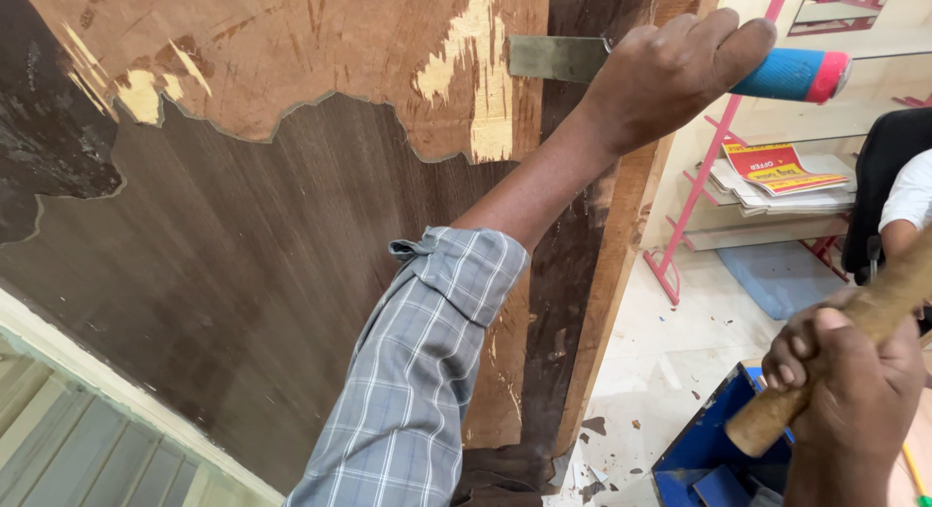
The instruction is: The person uses a hammer and a scraper to remove a dark veneer layer from a large wooden board. They repeatedly strike the scraper to chip away the veneer, which falls onto the floor.
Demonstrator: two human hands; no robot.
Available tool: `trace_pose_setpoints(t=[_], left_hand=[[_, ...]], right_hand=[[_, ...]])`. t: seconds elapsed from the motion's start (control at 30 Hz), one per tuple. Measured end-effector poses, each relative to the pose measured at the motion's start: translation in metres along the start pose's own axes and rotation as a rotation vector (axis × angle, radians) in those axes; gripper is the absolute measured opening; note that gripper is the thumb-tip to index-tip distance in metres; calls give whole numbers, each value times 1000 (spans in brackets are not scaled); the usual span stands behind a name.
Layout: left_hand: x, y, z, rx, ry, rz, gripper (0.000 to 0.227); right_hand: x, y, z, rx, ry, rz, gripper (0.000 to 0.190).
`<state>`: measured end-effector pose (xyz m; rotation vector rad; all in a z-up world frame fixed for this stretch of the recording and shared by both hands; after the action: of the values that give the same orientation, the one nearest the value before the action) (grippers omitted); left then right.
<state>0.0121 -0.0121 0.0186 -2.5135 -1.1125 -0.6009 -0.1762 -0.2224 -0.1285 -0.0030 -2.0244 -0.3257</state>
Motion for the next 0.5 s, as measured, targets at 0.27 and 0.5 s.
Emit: trace_pose_setpoints(t=[0.27,0.5], left_hand=[[1,8,4,15,-7,-58,26],[1,12,5,49,-11,-110,22]], right_hand=[[-7,1,-8,73,51,97,5],[-10,3,-14,97,121,129,6]])
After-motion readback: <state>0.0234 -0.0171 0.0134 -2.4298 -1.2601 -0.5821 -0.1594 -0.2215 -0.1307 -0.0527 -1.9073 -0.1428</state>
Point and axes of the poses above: each hand's wrist, its own z-axis away from the middle knuckle, its own y-axis out of the palm, x = y × z, the point moved 2 cm from there along -z, towards the middle knuckle, and after that the axes turned 12 degrees about z, right-handed, at the moved point
